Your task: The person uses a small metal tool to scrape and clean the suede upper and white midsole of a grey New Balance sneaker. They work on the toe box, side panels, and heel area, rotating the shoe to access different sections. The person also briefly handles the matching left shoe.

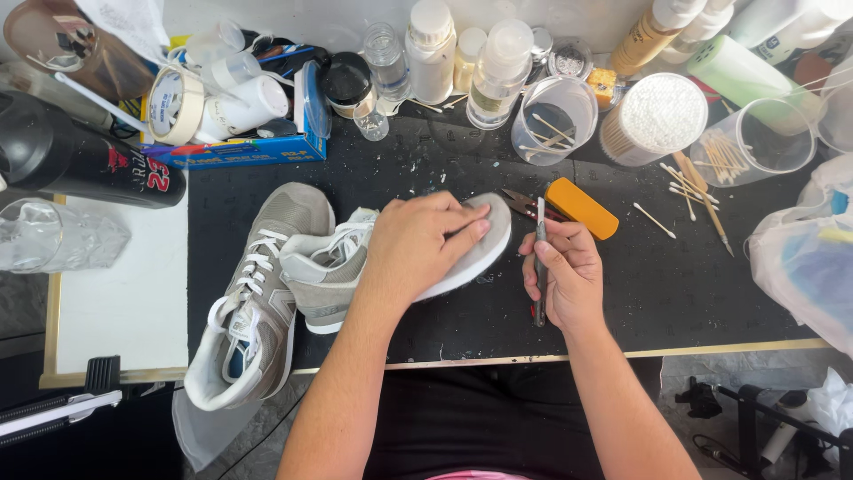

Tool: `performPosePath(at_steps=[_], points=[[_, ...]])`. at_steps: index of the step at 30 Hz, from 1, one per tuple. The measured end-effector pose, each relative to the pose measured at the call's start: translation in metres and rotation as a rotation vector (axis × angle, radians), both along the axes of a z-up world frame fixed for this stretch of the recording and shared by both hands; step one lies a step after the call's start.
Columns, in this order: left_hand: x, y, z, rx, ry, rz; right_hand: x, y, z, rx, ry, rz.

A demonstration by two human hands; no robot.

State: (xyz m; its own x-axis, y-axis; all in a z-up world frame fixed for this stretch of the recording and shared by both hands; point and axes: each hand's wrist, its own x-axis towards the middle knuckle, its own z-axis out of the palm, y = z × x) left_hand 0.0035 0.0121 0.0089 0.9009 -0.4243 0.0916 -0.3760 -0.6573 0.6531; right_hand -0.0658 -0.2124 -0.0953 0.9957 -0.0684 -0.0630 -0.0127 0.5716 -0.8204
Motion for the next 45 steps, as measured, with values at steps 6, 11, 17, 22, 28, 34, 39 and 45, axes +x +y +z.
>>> performPosePath(at_steps=[6,11,17,22,28,34,39,45], points=[[-0.024,-0.008,-0.004,0.120,-0.213,0.000,-0.018,-0.022,0.013,-0.295,0.064,0.130],[-0.024,-0.018,0.000,0.272,-0.062,-0.033,-0.018,-0.016,0.032,-0.789,0.096,0.081],[-0.021,-0.017,0.003,0.266,-0.048,-0.017,-0.008,0.000,0.054,-1.029,0.039,-0.026],[-0.021,-0.018,0.001,0.282,-0.052,-0.009,-0.017,0.011,0.065,-1.171,-0.141,-0.041],[-0.018,-0.014,0.003,0.228,-0.012,-0.008,-0.015,0.017,0.075,-1.290,-0.184,-0.125],[-0.016,-0.014,0.003,0.212,-0.013,0.000,-0.014,0.024,0.077,-1.323,-0.161,-0.192],[-0.015,-0.013,0.002,0.215,-0.018,-0.010,-0.023,0.029,0.076,-1.309,-0.167,-0.159],[-0.012,-0.011,0.001,0.232,-0.009,-0.024,-0.027,0.031,0.082,-1.342,-0.160,-0.101]])
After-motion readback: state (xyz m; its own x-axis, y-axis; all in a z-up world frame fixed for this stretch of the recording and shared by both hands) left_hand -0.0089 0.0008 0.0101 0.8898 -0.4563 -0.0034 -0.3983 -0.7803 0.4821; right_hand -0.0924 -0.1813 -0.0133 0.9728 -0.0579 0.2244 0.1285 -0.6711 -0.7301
